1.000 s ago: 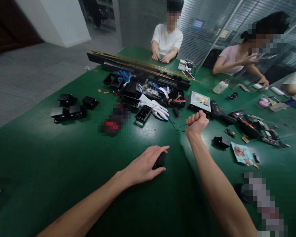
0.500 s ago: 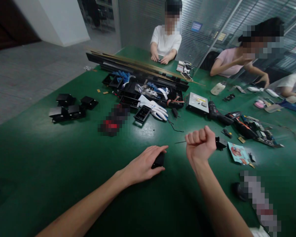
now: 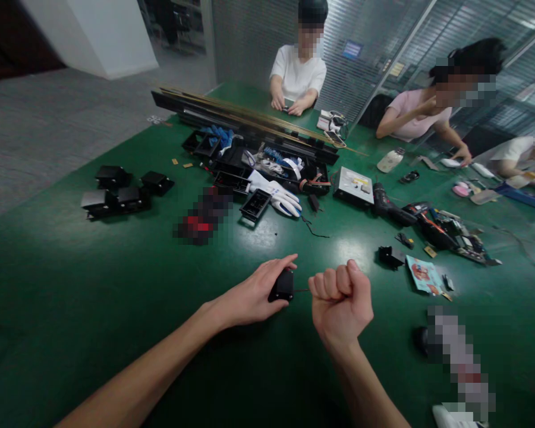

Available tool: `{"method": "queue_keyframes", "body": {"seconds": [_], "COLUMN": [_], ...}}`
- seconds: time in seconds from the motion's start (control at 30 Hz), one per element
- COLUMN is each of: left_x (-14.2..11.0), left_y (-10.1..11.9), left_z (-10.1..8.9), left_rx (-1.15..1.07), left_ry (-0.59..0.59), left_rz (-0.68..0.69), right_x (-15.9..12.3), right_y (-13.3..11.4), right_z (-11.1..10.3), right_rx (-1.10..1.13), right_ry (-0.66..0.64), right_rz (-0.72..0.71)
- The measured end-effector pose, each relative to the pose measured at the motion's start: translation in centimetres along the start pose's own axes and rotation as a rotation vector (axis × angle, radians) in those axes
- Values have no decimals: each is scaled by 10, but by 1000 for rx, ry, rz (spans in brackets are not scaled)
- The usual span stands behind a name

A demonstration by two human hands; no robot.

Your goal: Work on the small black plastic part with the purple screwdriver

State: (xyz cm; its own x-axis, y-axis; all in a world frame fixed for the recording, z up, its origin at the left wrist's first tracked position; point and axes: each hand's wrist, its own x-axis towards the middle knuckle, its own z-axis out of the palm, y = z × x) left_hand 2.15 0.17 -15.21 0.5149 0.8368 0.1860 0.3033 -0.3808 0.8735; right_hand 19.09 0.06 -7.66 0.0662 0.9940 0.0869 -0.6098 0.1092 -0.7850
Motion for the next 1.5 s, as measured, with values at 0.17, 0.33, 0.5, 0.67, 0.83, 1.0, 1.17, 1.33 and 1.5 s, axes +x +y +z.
{"method": "queue_keyframes", "body": {"seconds": [0.17,0.33,0.5,0.67,0.83,1.0,1.17,1.33,1.5], "left_x": [-1,0,-1,-1,-1,-1,-2,-2,-3], "left_y": [-2,-3,-4,-5,-7,-6,-4,-4,-2], "left_z": [-11,-8,-5,-4,-3,-4,-6,-6,-5], "left_rx": [-57,-66,-63,-58,-41,-46,-46,-34,-19], "left_ry": [-53,-41,-41,-36,-34,-42,-44,-53,-54], "left_rz": [-17,-30,-23,-17,-21,-17,-24,-26,-11], "right_x": [-4,-8,-8,-9,-9,-10,-12,-12,-10], "right_y": [6,14,15,18,18,20,21,20,17], "right_z": [1,1,0,-2,-2,0,-2,-8,-13], "right_rx": [-35,-33,-57,-17,-29,-58,-120,-194,-260], "right_ry": [-34,-56,-64,-84,-44,-116,-269,-438,-554], "right_rz": [-13,-23,-31,-13,12,-11,-14,-12,-3]}}
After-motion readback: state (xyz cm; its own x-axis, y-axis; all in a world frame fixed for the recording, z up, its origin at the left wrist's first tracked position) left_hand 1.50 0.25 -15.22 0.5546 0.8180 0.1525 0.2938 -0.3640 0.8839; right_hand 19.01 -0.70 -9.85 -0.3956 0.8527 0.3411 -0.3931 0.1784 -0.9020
